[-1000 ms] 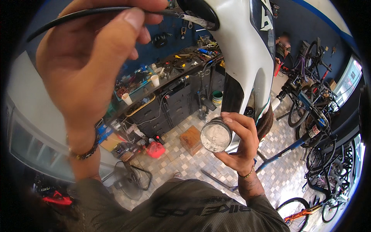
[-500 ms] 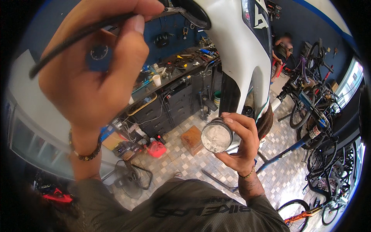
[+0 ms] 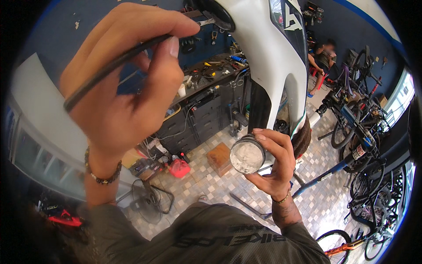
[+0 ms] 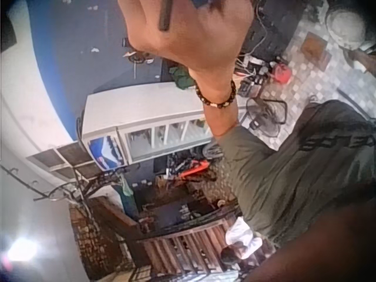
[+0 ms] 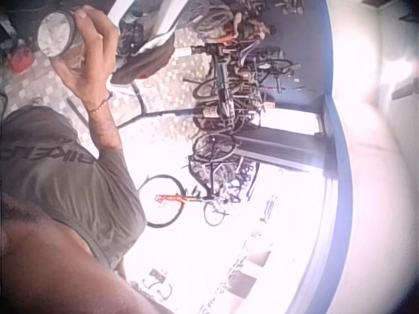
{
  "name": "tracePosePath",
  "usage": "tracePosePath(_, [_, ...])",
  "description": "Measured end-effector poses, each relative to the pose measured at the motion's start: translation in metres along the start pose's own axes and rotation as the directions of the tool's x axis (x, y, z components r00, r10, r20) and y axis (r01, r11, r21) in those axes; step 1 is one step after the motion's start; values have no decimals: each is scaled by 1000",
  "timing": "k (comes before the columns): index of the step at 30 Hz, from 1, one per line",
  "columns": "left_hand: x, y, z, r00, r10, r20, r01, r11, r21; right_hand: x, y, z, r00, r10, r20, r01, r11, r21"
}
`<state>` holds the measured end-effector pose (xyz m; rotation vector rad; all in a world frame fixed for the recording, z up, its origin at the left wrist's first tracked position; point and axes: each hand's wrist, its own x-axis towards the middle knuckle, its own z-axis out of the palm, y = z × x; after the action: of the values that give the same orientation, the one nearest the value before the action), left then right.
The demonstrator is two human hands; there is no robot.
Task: The person uses a small brush to apply white grease from a container into the head tube of a bicycle frame. They repeatedly dip the brush into the grease and carefully coat the interior surfaces of the frame's steering tube.
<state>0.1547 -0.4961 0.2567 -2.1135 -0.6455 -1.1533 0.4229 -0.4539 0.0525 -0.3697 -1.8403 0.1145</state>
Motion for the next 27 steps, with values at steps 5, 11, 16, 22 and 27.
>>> tracePosePath(5, [-2,-1,0,998,-13,-59,22,990,141,-1,-2,-2,1000,8,7,-8,1000,1])
tracePosePath(11, [-4,12,5,998,57,-19,-52,978,201,2,-9,-3,999,51,-2,-51,996,72])
tracePosePath(16, [-6,12,8,1000,-7,1,7,998,59,-1,-4,-4,1000,21,0,-21,1000,22])
tracePosePath(22, [-8,-1,3,999,-28,-23,28,1000,-9,0,-5,-2,1000,11,8,-11,1000,1])
tracePosePath(27, [-12,-3,6,917,-395,-49,356,869,-343,-2,-4,-2,1000,26,2,-26,1000,-8])
